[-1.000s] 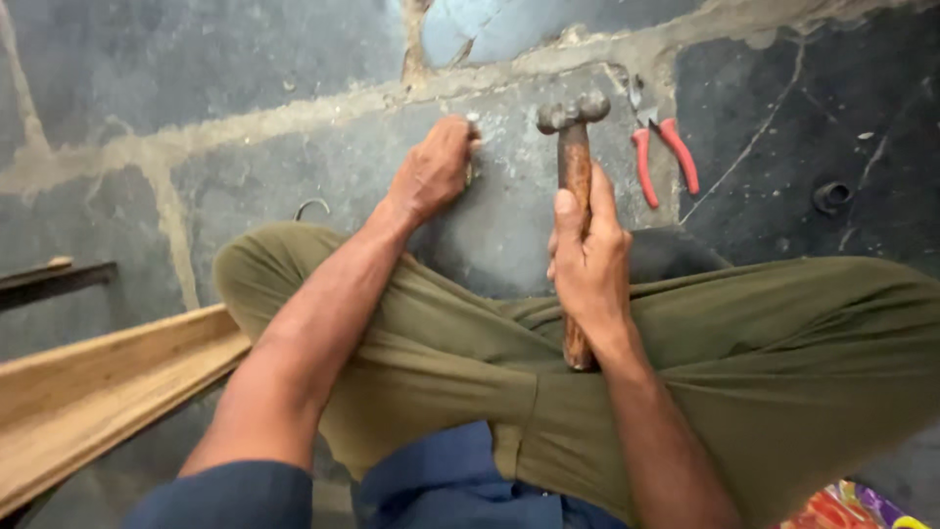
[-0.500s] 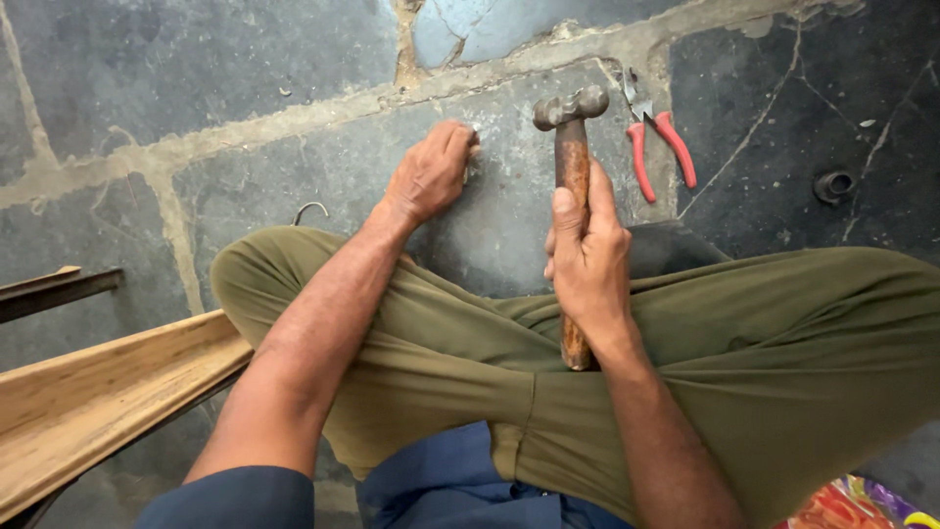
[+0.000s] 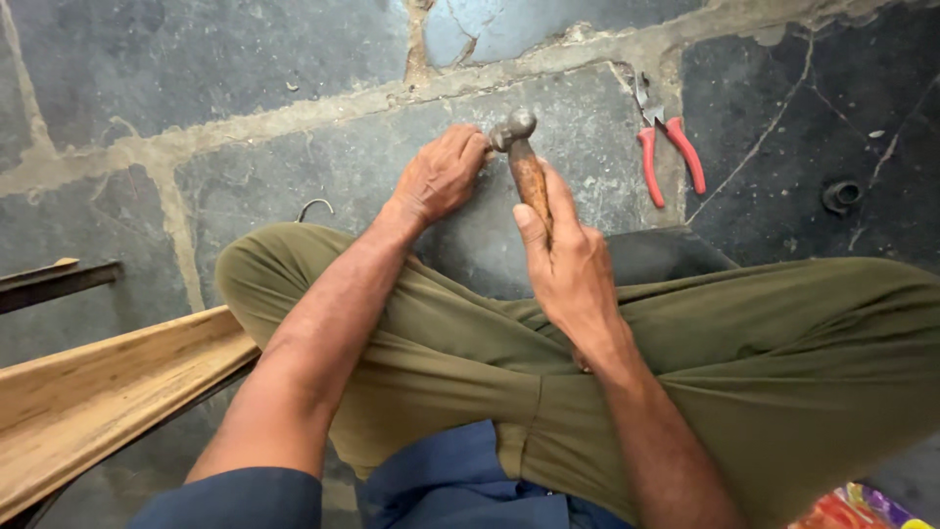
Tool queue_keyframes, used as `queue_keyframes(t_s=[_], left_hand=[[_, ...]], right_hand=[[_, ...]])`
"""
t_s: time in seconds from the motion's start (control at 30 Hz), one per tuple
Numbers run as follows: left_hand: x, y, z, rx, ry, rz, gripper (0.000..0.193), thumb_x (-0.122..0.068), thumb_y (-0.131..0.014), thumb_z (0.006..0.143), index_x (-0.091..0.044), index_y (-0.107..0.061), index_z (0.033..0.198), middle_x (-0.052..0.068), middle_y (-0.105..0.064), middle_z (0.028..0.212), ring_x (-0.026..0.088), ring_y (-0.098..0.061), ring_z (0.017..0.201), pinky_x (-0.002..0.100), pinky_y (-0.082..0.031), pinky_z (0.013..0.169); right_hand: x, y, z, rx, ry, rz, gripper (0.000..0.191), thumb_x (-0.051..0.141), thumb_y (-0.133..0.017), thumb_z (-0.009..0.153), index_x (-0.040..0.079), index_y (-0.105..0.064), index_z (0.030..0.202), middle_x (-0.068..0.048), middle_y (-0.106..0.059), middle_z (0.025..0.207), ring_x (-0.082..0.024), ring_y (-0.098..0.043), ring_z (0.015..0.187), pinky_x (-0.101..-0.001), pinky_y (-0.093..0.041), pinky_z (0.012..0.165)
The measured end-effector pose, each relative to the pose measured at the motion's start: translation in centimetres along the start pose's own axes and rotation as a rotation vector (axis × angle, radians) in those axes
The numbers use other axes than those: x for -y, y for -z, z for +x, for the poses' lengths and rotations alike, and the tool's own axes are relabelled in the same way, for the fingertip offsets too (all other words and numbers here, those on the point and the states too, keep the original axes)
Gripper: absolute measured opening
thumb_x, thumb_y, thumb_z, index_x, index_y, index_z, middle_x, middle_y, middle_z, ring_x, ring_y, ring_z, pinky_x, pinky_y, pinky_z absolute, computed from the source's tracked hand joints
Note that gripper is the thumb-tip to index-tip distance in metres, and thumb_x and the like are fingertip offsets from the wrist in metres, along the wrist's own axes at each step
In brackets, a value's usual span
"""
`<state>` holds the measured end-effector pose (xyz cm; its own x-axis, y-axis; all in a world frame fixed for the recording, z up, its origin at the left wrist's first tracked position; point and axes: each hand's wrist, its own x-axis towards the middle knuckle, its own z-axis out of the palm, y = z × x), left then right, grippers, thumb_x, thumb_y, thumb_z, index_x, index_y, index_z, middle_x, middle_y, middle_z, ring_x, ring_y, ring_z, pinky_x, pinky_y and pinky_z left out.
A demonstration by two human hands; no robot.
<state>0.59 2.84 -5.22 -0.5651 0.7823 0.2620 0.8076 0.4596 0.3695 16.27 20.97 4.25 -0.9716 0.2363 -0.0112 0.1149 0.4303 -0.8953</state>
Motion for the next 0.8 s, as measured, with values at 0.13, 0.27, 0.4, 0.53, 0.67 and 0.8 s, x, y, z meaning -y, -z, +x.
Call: queue_keyframes(t_s=[0.13, 0.27, 0.4, 0.53, 0.67, 0.8], left_hand=[[0.1, -0.3, 0.2, -0.021, -0.014, 0.003, 0.017, -0.012, -0.062, 0.099, -0.006, -0.058, 0.115, 0.013, -0.061, 0.108, 0.033, -0.063, 0.102, 0.042, -0.055, 0.085], [0.6, -0.9, -0.1, -0.008, 0.017, 0.000, 0.017, -0.016, -0.063, 0.100, -0.007, -0.059, 0.114, 0.013, -0.062, 0.108, 0.032, -0.064, 0.102, 0.041, -0.055, 0.083], [0.8, -1.0, -0.7, 0.025, 0.041, -0.024, 0.018, -0.016, -0.062, 0.101, -0.007, -0.060, 0.116, 0.014, -0.063, 0.109, 0.033, -0.065, 0.102, 0.041, -0.055, 0.083], [1.0, -0.8, -0.2, -0.001, 0.017, -0.029, 0.020, -0.012, -0.058, 0.098, -0.005, -0.056, 0.116, 0.016, -0.062, 0.112, 0.036, -0.064, 0.107, 0.043, -0.056, 0.089], [0.7, -0.7, -0.1, -0.045, 0.048, -0.058, 0.017, -0.014, -0.060, 0.100, -0.005, -0.057, 0.114, 0.017, -0.063, 0.108, 0.038, -0.064, 0.102, 0.045, -0.054, 0.084], [0.3, -0.3, -0.3, -0.021, 0.155, -0.095, 0.015, -0.013, -0.059, 0.102, -0.005, -0.057, 0.114, 0.018, -0.062, 0.107, 0.040, -0.063, 0.100, 0.047, -0.054, 0.083]], right_hand=[[2.6, 2.3, -0.1, 0.068, -0.237, 0.028, 0.056, 0.032, -0.053, 0.106, 0.013, -0.040, 0.157, -0.015, -0.064, 0.070, -0.021, -0.067, 0.059, -0.0437, -0.052, 0.057], [7.6, 6.1, -0.5, -0.481, 0.092, 0.450, 0.052, 0.030, -0.055, 0.108, 0.010, -0.044, 0.155, -0.018, -0.067, 0.081, -0.025, -0.069, 0.068, -0.0422, -0.052, 0.061], [8.8, 5.2, 0.0, -0.661, 0.299, 0.503, 0.048, 0.028, -0.058, 0.110, 0.008, -0.047, 0.152, -0.021, -0.069, 0.092, -0.030, -0.071, 0.077, -0.0408, -0.052, 0.065], [5.0, 1.9, 0.4, 0.004, -0.022, -0.033, 0.045, 0.026, -0.060, 0.112, 0.006, -0.050, 0.150, -0.024, -0.071, 0.103, -0.034, -0.072, 0.086, -0.0394, -0.052, 0.068], [1.3, 1.9, -0.2, -0.111, -0.249, 0.241, 0.049, 0.037, -0.053, 0.108, 0.009, -0.051, 0.148, -0.010, -0.061, 0.070, -0.013, -0.056, 0.053, -0.0311, -0.048, 0.046], [0.8, 4.2, -0.4, -0.193, -0.189, 0.585, 0.049, 0.038, -0.049, 0.114, 0.008, -0.044, 0.152, -0.001, -0.053, 0.078, -0.008, -0.054, 0.060, -0.0266, -0.048, 0.047]])
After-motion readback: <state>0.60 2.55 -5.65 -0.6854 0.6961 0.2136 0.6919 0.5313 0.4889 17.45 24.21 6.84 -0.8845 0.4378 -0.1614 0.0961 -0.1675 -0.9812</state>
